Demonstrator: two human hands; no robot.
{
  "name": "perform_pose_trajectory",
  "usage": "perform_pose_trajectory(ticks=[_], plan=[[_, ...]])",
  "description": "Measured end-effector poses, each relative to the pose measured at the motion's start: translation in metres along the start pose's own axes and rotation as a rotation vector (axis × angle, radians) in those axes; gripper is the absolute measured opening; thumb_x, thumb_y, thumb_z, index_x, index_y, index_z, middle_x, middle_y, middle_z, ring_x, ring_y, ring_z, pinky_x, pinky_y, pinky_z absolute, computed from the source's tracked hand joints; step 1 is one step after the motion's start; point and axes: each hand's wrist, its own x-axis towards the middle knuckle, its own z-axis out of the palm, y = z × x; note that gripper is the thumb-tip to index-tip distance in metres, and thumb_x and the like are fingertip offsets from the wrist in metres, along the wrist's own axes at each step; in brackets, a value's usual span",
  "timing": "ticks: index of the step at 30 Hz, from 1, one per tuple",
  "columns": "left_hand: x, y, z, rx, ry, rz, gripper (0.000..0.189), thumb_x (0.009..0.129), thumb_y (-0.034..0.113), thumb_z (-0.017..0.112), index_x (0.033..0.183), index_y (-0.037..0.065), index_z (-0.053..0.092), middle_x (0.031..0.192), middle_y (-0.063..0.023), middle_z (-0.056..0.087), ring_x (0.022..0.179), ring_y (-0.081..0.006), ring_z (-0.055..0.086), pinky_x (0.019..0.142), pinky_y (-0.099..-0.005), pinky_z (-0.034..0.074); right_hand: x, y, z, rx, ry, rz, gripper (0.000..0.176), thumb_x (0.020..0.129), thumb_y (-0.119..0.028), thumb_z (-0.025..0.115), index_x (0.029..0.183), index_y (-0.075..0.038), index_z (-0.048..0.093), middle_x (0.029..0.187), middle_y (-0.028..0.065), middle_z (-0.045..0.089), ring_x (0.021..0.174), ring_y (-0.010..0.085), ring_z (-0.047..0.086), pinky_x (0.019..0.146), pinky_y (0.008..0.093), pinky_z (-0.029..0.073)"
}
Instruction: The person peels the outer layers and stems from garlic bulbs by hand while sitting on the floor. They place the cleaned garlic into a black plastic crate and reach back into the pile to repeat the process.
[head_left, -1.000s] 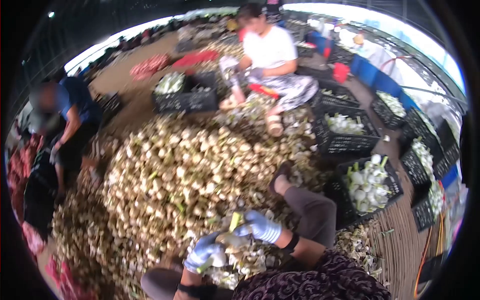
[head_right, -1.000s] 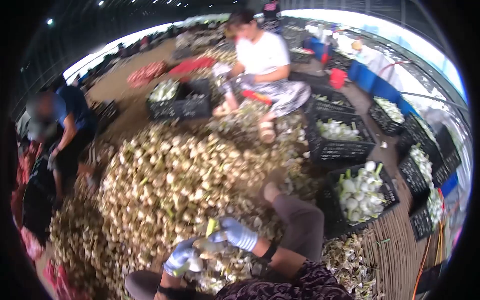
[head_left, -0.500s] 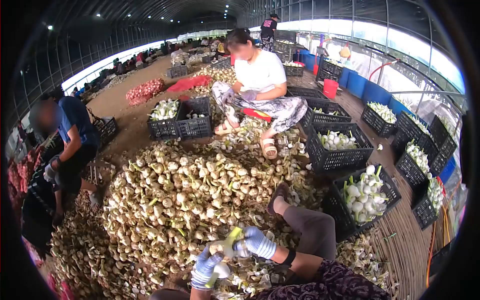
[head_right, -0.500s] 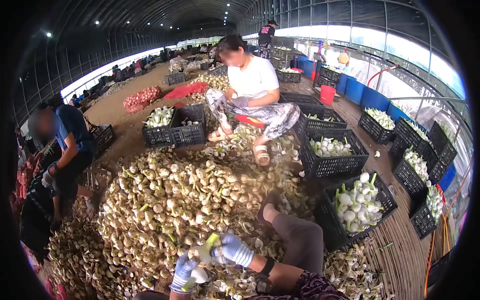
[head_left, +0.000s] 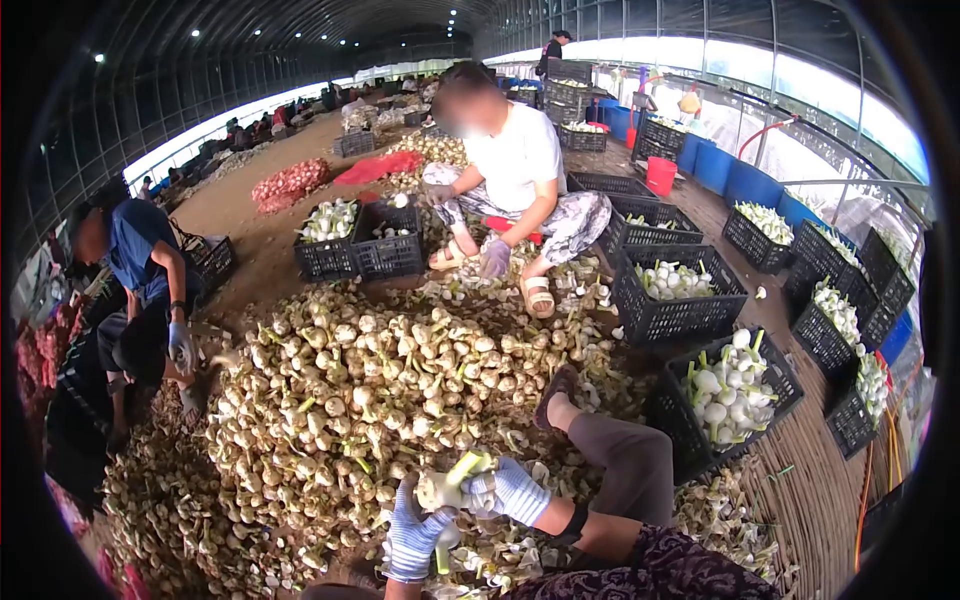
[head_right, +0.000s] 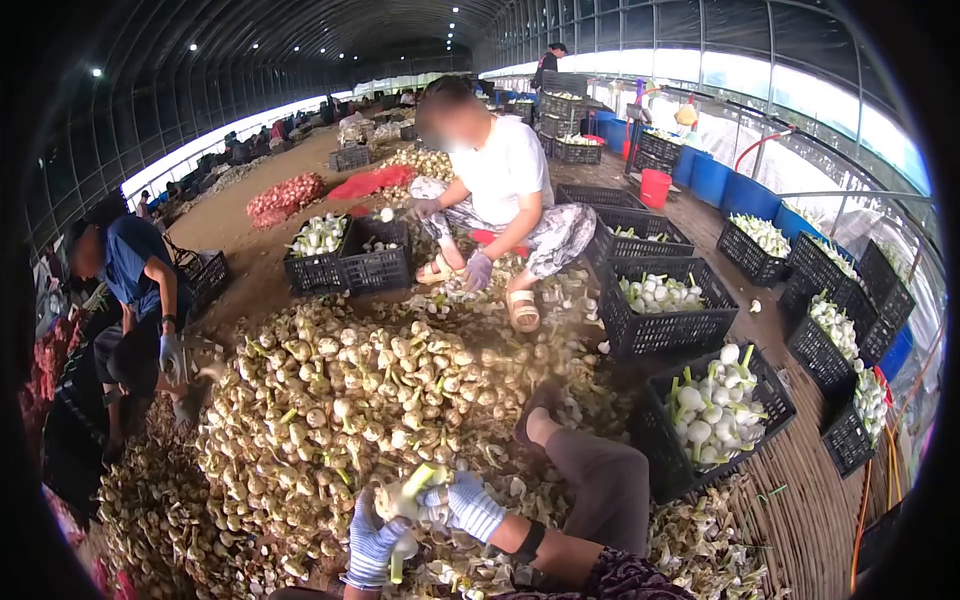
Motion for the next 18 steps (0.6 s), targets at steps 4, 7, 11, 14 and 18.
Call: perform_pose_trajectory(ticks=[4,7,11,14,18], plan=[[-0.006,-0.002,-0.023,0.032,-0.09,-0.039,0.06,0.073,0.022,0.069,0.121,-0.002,0.043,0.097,-0.0082,0.059,0.084,-0.0152,0.057,0.073,-0.0254,0.048,-0.007,-0.002,0.007,-0.307,-0.113,-0.058,0.014,0.075,0.002,0.06,0.089,0.001,0.06,0.076,0.007,0.062,0.056,0.0114,0.058,0.045,0.0198,0.046],[-0.021,-0.024,-0.033,-0.209,-0.014,-0.194,0.058,0.074,0.027,0.066,0.119,-0.003,0.045,0.097,-0.0088,0.059,0.083,-0.0149,0.057,0.072,-0.0257,0.048,0.011,0.008,-0.013,-0.939,0.007,-0.288,0.016,0.07,-0.003,0.06,0.085,-0.001,0.063,0.07,0.0091,0.064,0.057,0.0176,0.06,0.05,0.0288,0.047],[-0.011,-0.012,-0.027,-0.427,-0.175,-0.282,0.06,0.074,0.032,0.068,0.117,-0.003,0.048,0.094,-0.0107,0.06,0.073,-0.0163,0.06,0.062,-0.0269,0.052,0.066,0.061,-0.075,-0.798,-0.129,-0.331,0.018,0.077,-0.008,0.056,0.093,-0.001,0.058,0.085,0.0104,0.062,0.074,0.0205,0.058,0.069,0.032,0.047],[-0.007,-0.007,-0.019,-0.579,-0.201,-0.326,0.063,0.072,0.034,0.071,0.118,-0.002,0.047,0.092,-0.0123,0.06,0.063,-0.0184,0.061,0.048,-0.0301,0.054,0.06,0.041,-0.05,-1.042,-0.254,-0.377,0.039,0.079,-0.016,0.061,0.111,0.002,0.049,0.103,0.011,0.057,0.091,0.022,0.057,0.089,0.0358,0.045],[-0.004,-0.005,-0.018,-0.324,-0.032,-0.165,0.064,0.072,0.024,0.073,0.123,-0.001,0.042,0.103,-0.01,0.057,0.088,-0.0156,0.056,0.079,-0.0259,0.046,0.04,-0.019,-0.081,-0.472,-0.154,-0.129,0.053,0.081,-0.016,0.062,0.126,0.002,0.039,0.098,0.008,0.055,0.085,0.0186,0.059,0.065,0.0311,0.056]])
